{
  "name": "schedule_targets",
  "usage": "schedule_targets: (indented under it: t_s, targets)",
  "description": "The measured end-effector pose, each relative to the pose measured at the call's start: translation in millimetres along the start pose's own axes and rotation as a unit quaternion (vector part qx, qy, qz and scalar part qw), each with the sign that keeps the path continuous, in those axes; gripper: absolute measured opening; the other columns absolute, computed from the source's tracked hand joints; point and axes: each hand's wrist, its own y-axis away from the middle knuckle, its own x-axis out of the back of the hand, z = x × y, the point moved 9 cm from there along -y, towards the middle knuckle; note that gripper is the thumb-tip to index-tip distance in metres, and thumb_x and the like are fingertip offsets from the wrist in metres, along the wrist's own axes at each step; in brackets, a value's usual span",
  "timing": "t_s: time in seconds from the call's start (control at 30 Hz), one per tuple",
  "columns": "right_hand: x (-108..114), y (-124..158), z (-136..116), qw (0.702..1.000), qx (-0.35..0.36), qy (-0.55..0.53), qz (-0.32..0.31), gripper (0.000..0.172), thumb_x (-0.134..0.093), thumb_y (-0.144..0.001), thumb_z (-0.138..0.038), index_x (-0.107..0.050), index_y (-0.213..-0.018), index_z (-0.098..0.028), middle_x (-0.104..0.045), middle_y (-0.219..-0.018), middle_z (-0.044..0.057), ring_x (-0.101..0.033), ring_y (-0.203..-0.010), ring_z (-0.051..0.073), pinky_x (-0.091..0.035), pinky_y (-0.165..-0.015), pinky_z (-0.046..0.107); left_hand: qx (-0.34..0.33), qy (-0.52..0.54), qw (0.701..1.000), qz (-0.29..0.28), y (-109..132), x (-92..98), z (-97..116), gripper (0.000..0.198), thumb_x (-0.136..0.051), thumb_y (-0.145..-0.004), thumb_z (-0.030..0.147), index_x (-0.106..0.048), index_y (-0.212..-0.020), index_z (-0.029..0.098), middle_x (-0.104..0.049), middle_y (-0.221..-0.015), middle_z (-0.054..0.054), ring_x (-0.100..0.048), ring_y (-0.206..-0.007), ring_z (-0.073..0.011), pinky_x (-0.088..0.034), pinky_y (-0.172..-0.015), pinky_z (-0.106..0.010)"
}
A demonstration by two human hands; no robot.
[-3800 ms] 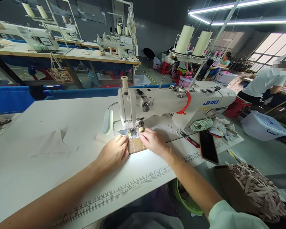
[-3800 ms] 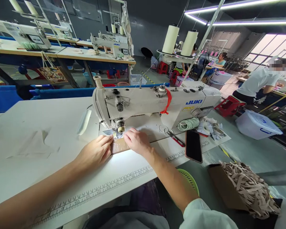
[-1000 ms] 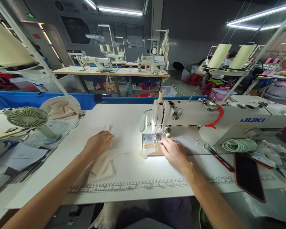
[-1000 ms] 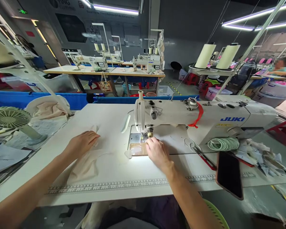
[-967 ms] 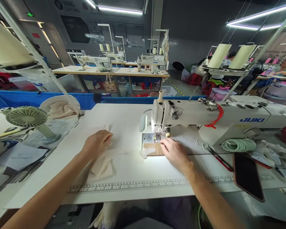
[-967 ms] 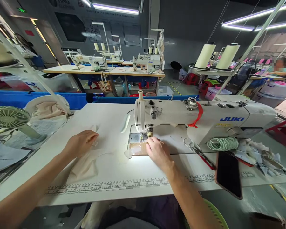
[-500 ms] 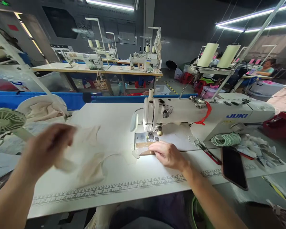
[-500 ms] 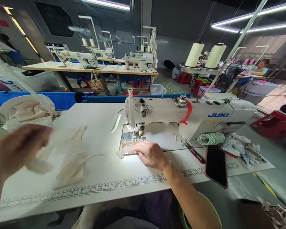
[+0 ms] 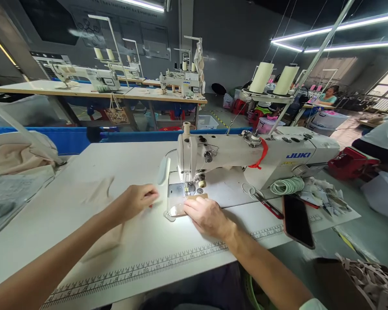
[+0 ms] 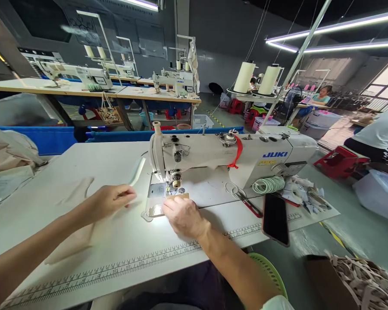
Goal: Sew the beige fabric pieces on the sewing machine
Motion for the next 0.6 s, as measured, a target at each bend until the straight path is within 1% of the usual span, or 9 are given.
schedule_targets:
  t_s: [0.07, 0.13, 0.17, 0.23, 0.3, 0.4, 0.5, 0.6]
  targets:
    - [-0.7, 0.9, 1.0, 1.0, 0.0, 0.002, 0.004, 0.017, -0.053, -0.097, -0.013, -0.066, -0.103, -0.023, -0.075, -0.108, 0.006, -0.062, -0.089, 0.023, -0.045, -0.071, 0.038, -0.023, 0.041, 0.998, -0.034, -8.0, -19.7, 28.1, 0.032, -0.048, -0.084, 0.05, -0.06, -0.072, 0.023, -0.067, -0.062, 0.0, -0.048, -0.052, -0.0148, -0.036, -0.053, -0.028]
    - [-0.9, 2.8, 2.8, 1.0, 0.001, 0.002, 0.014, 0.016, -0.052, -0.098, -0.015, -0.066, -0.104, -0.023, -0.074, -0.107, 0.006, -0.061, -0.088, 0.023, -0.045, -0.072, 0.038, -0.034, 0.095, 0.993, -0.057, -17.9, -40.8, 46.9, 0.028, -0.05, -0.08, 0.049, -0.057, -0.07, 0.023, -0.067, -0.063, 0.0, -0.054, -0.056, -0.0163, -0.04, -0.055, -0.029]
    - [-0.9, 3.8, 3.4, 1.0, 0.004, 0.001, 0.02, 0.016, -0.053, -0.098, -0.015, -0.065, -0.104, -0.022, -0.074, -0.106, 0.005, -0.06, -0.087, 0.023, -0.044, -0.073, 0.038, -0.033, 0.117, 0.991, -0.061, -23.3, -49.7, 50.4, 0.027, -0.052, -0.078, 0.049, -0.057, -0.071, 0.024, -0.067, -0.063, 0.0, -0.056, -0.058, -0.0174, -0.042, -0.056, -0.029]
    - [-1.1, 5.4, 3.8, 0.999, 0.011, -0.001, 0.031, 0.016, -0.054, -0.098, -0.014, -0.065, -0.106, -0.021, -0.074, -0.106, 0.005, -0.058, -0.086, 0.022, -0.043, -0.073, 0.037, -0.027, 0.136, 0.989, -0.056, -32.9, -61.9, 47.3, 0.027, -0.053, -0.076, 0.05, -0.056, -0.07, 0.024, -0.065, -0.064, 0.0, -0.059, -0.062, -0.0193, -0.045, -0.057, -0.03]
    - [-1.3, 6.2, 3.8, 0.999, 0.017, -0.003, 0.04, 0.017, -0.054, -0.097, -0.012, -0.065, -0.107, -0.02, -0.073, -0.105, 0.005, -0.056, -0.084, 0.022, -0.041, -0.071, 0.037, -0.03, 0.12, 0.992, -0.036, -38.8, -65.8, 38.8, 0.027, -0.052, -0.077, 0.05, -0.057, -0.07, 0.024, -0.064, -0.065, 0.0, -0.059, -0.063, -0.0203, -0.046, -0.059, -0.032]
    - [-1.4, 6.6, 3.6, 0.999, 0.019, -0.008, 0.048, 0.02, -0.052, -0.096, -0.01, -0.065, -0.109, -0.019, -0.072, -0.102, 0.004, -0.054, -0.082, 0.021, -0.039, -0.068, 0.035, -0.037, 0.084, 0.996, -0.007, -40.1, -63.1, 30.0, 0.029, -0.05, -0.077, 0.05, -0.059, -0.071, 0.023, -0.064, -0.069, -0.002, -0.059, -0.065, -0.0214, -0.046, -0.061, -0.034]
    - [-0.7, 7.0, 4.4, 0.999, 0.019, -0.016, 0.048, 0.022, -0.052, -0.095, -0.01, -0.065, -0.111, -0.019, -0.072, -0.104, 0.004, -0.054, -0.083, 0.02, -0.039, -0.069, 0.035, -0.036, 0.071, 0.997, -0.005, -38.0, -61.1, 31.0, 0.029, -0.05, -0.078, 0.05, -0.059, -0.072, 0.023, -0.065, -0.073, -0.004, -0.06, -0.067, -0.0225, -0.047, -0.062, -0.035]
    - [1.8, 7.5, 8.5, 0.999, 0.011, -0.026, 0.044, 0.024, -0.053, -0.094, -0.008, -0.066, -0.11, -0.02, -0.073, -0.108, 0.004, -0.057, -0.087, 0.02, -0.044, -0.073, 0.034, -0.027, 0.07, 0.997, -0.009, -37.2, -60.5, 34.6, 0.029, -0.051, -0.077, 0.051, -0.059, -0.071, 0.023, -0.066, -0.074, -0.004, -0.061, -0.068, -0.0225, -0.047, -0.064, -0.035]
